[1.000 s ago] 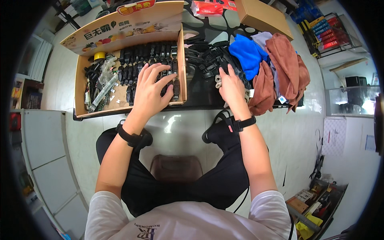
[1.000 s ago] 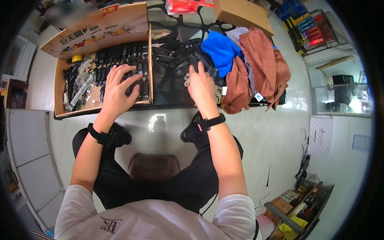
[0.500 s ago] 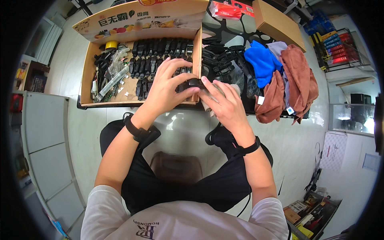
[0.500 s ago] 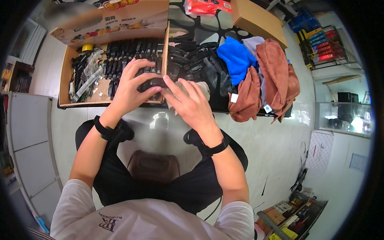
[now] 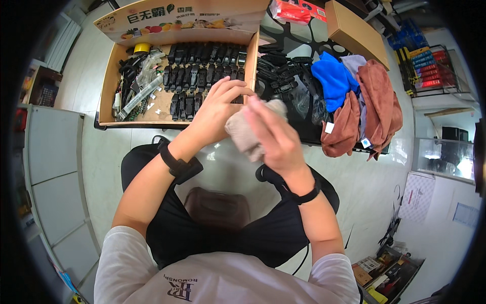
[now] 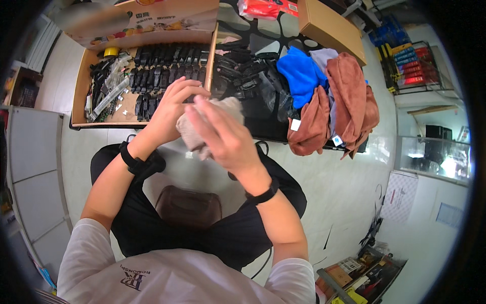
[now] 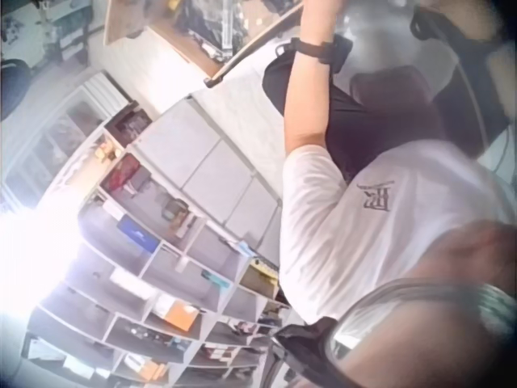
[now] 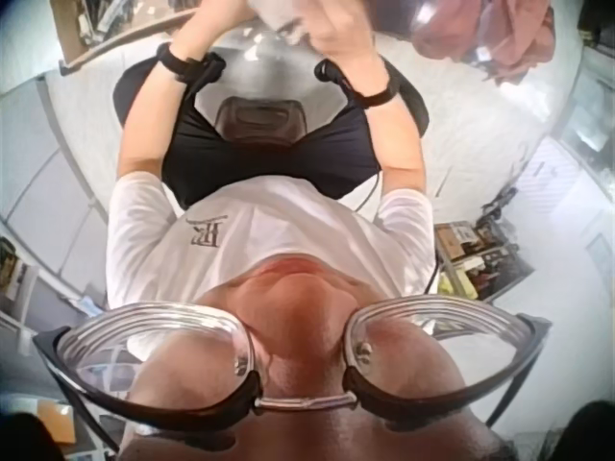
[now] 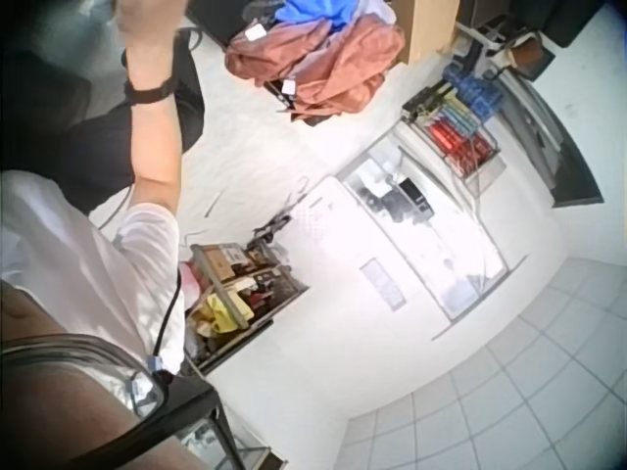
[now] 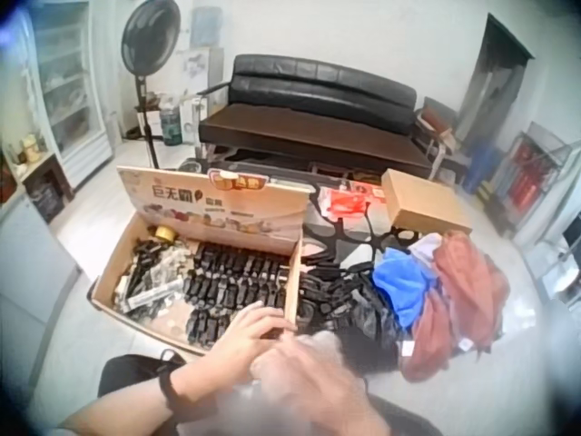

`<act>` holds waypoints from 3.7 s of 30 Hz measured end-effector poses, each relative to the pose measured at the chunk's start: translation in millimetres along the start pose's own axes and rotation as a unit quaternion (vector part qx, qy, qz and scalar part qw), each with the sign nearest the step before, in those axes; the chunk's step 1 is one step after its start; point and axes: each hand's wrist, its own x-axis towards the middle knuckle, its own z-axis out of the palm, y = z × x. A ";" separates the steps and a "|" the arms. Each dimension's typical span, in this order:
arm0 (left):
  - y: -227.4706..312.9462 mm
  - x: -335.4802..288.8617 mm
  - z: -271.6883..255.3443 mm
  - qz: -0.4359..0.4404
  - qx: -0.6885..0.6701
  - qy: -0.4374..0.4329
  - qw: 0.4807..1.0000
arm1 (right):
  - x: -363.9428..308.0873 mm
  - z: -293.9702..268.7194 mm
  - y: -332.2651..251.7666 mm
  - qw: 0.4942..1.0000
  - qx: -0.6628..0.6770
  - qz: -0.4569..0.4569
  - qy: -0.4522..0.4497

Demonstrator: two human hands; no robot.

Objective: The person sits on the floor and wipes small black electronic components with a cloth. They pick up each component from a cardboard box, wipe it, and place it back into the box.

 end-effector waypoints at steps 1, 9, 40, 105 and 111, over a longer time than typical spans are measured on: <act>1.0 1.5 -0.5 -0.013 -0.005 0.001 1.000 | 0.0 6.9 -2.1 1.000 -0.001 0.007 -0.009; 1.6 2.5 2.6 -0.012 0.034 0.000 0.999 | -26.6 3.4 32.7 0.991 0.038 0.131 -0.020; 0.6 -4.9 1.4 -0.030 0.029 0.029 0.999 | -37.6 15.2 53.7 0.983 0.008 0.141 0.117; -0.8 -11.1 -6.3 -0.015 0.085 0.088 0.992 | -42.7 16.8 56.6 0.986 -0.002 0.162 -0.024; -3.9 -10.8 -16.0 0.006 0.115 0.120 0.986 | -34.8 0.2 46.1 0.991 0.012 0.113 -0.074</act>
